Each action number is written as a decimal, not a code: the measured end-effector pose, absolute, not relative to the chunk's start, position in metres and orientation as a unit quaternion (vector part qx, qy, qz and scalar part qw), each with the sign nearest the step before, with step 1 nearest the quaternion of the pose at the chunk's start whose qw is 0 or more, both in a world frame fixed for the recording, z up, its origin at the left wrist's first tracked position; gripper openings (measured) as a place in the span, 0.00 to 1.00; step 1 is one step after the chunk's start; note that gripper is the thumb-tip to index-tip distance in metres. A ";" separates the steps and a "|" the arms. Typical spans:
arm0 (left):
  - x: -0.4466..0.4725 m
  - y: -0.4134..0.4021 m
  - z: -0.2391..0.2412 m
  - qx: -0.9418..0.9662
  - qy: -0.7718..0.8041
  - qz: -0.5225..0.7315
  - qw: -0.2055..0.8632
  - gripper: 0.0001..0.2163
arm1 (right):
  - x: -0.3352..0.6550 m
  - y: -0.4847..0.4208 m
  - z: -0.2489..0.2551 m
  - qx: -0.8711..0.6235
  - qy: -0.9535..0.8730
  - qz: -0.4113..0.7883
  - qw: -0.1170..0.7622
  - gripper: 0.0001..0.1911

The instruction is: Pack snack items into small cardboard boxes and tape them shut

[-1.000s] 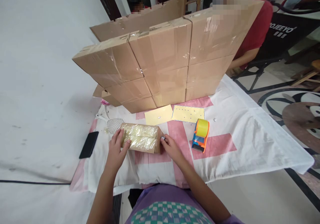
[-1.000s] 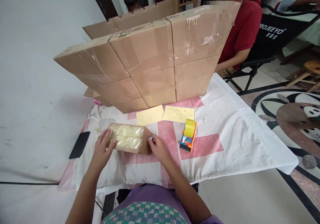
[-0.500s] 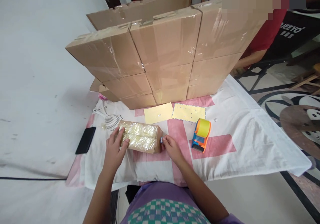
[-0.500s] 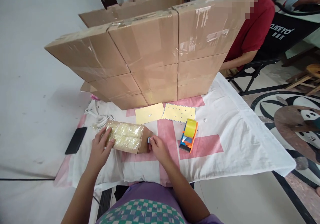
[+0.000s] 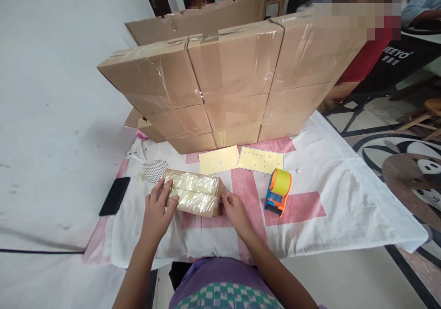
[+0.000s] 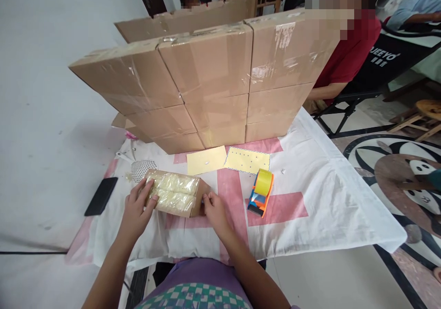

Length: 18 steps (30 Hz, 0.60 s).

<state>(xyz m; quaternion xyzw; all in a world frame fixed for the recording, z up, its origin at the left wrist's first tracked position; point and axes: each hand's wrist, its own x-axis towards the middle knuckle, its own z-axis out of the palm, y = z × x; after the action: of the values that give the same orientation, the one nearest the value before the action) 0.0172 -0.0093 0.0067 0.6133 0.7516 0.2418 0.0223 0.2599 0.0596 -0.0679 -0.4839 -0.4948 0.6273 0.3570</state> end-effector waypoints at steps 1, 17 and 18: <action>0.017 -0.009 0.007 0.614 0.752 0.241 0.021 0.23 | 0.260 0.059 -0.069 -0.473 -0.476 0.652 0.353 0.24; 0.017 -0.009 0.003 0.620 0.751 0.227 0.008 0.24 | 0.257 0.050 -0.069 -0.457 -0.511 0.596 0.419 0.15; 0.016 -0.009 0.001 0.622 0.749 0.228 0.005 0.24 | 0.257 0.050 -0.069 -0.454 -0.515 0.594 0.419 0.14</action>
<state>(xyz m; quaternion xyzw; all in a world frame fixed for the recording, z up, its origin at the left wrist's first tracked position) 0.0159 -0.0087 0.0011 0.6220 0.7489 0.2284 0.0052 0.2570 0.0496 -0.0691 -0.4538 -0.5154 0.5939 0.4191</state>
